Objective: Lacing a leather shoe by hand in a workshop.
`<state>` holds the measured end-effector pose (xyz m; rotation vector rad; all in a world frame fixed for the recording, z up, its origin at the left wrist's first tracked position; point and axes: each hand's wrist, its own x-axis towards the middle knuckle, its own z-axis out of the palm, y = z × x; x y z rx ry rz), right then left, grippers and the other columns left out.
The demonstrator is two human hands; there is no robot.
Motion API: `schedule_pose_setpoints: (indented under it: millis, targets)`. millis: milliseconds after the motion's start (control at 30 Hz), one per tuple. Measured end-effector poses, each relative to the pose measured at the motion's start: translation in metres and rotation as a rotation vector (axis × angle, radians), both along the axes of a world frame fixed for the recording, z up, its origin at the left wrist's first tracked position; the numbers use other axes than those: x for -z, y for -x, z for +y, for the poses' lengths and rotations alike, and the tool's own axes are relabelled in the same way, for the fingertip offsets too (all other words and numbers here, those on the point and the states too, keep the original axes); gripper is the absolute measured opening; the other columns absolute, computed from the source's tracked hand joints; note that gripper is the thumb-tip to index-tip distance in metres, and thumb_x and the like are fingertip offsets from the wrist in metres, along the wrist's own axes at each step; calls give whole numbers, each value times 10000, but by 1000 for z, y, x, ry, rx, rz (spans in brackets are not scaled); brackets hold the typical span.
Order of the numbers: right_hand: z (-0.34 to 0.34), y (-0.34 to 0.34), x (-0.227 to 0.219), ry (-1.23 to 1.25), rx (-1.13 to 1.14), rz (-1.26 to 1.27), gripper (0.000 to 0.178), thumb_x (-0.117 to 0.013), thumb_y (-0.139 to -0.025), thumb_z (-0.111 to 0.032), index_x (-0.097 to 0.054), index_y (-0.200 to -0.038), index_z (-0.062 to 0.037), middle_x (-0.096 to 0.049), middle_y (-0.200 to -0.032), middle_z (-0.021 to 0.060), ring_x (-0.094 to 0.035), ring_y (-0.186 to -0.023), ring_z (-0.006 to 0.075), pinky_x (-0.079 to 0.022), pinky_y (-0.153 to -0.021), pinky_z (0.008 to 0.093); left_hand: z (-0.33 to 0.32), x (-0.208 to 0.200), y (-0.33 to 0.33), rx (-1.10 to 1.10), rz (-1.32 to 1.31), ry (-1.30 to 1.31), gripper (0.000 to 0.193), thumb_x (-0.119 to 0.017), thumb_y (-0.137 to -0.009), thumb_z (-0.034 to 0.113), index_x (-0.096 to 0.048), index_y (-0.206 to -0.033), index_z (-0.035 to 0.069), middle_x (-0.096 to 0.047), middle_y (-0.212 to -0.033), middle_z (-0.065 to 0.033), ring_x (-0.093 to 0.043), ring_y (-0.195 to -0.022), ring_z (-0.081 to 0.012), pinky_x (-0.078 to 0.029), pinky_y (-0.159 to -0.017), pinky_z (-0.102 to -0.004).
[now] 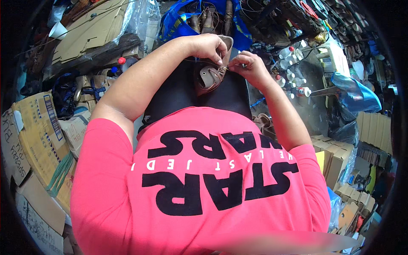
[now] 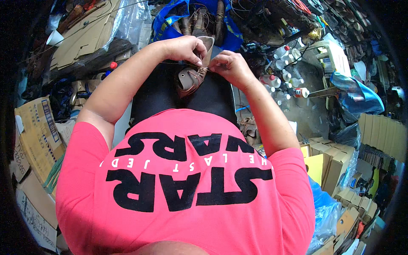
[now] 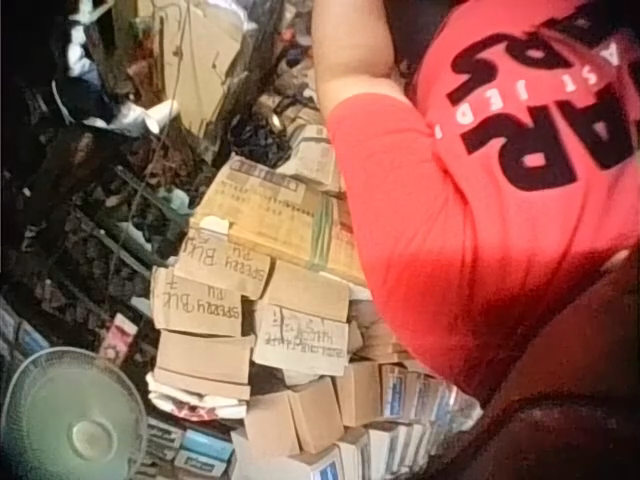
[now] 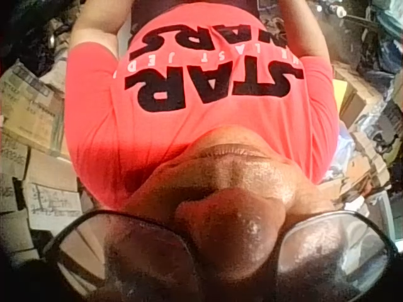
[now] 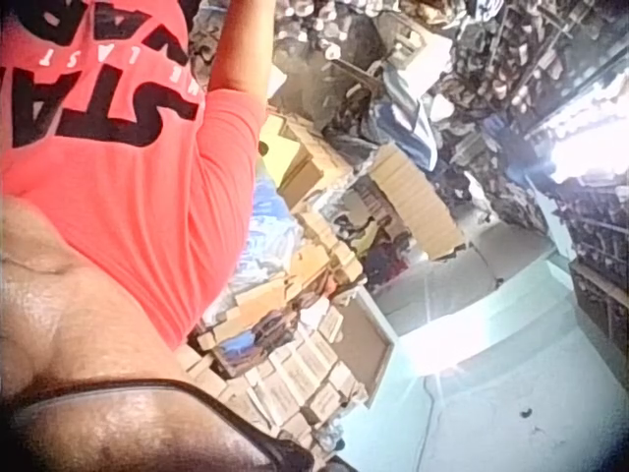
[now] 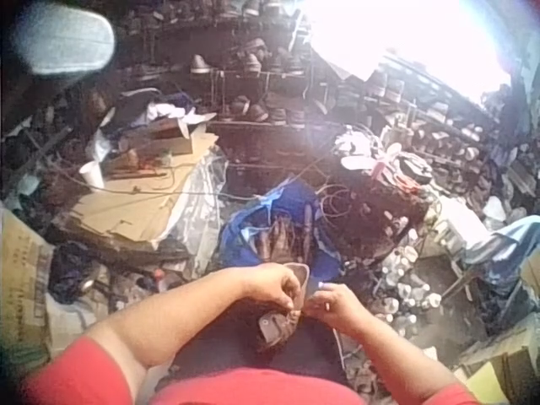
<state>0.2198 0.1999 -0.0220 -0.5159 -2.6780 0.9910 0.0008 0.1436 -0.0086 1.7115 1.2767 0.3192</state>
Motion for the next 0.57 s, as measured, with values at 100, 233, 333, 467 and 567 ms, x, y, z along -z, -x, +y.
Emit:
schedule_pose_setpoints:
  millis: [100, 233, 333, 467, 567]
  targets:
    - [-13, -7, 5, 46, 66, 39, 141, -712, -755, -9, -692, -876, -78, -583, -794, 54, -612, -765, 168, -493, -663, 278, -4, 9, 2, -33, -83, -10, 282, -735, -771, 131, -670, -1002, -16, -658, -948, -82, -611, -899, -142, -478, -805, -286]
    - [-24, -10, 8, -15, 110, 143, 145, -701, -757, -67, -714, -883, -139, -610, -804, 77, -625, -720, 251, -501, -632, 335, -8, 14, 8, -18, -141, 55, 341, -716, -789, 127, -655, -1092, -17, -662, -974, -86, -611, -921, -149, -472, -840, -285]
    - [-31, -10, 4, -152, 93, 133, 154, -690, -750, -73, -713, -879, -154, -585, -766, 84, -606, -707, 279, -490, -609, 362, -9, 21, 10, 21, -107, 57, 367, -701, -799, 117, -640, -1141, -3, -664, -1003, -83, -608, -934, -151, -466, -861, -287]
    - [-35, -10, -8, -271, 33, 74, 167, -679, -745, -84, -704, -892, -160, -592, -797, 91, -610, -753, 295, -495, -664, 381, -9, 17, 7, 75, -46, 52, 386, -678, -818, 119, -627, -1196, 63, -672, -1060, -81, -616, -947, -153, -462, -877, -279]
    - [-40, -2, -26, -433, -34, -239, 264, -675, -734, -109, -690, -989, -176, -604, -894, 116, -611, -859, 312, -478, -769, 406, -9, 15, 5, 130, 7, 14, 367, -664, -837, 134, -634, -1201, 99, -700, -1046, -87, -634, -930, -120, -476, -865, -260]
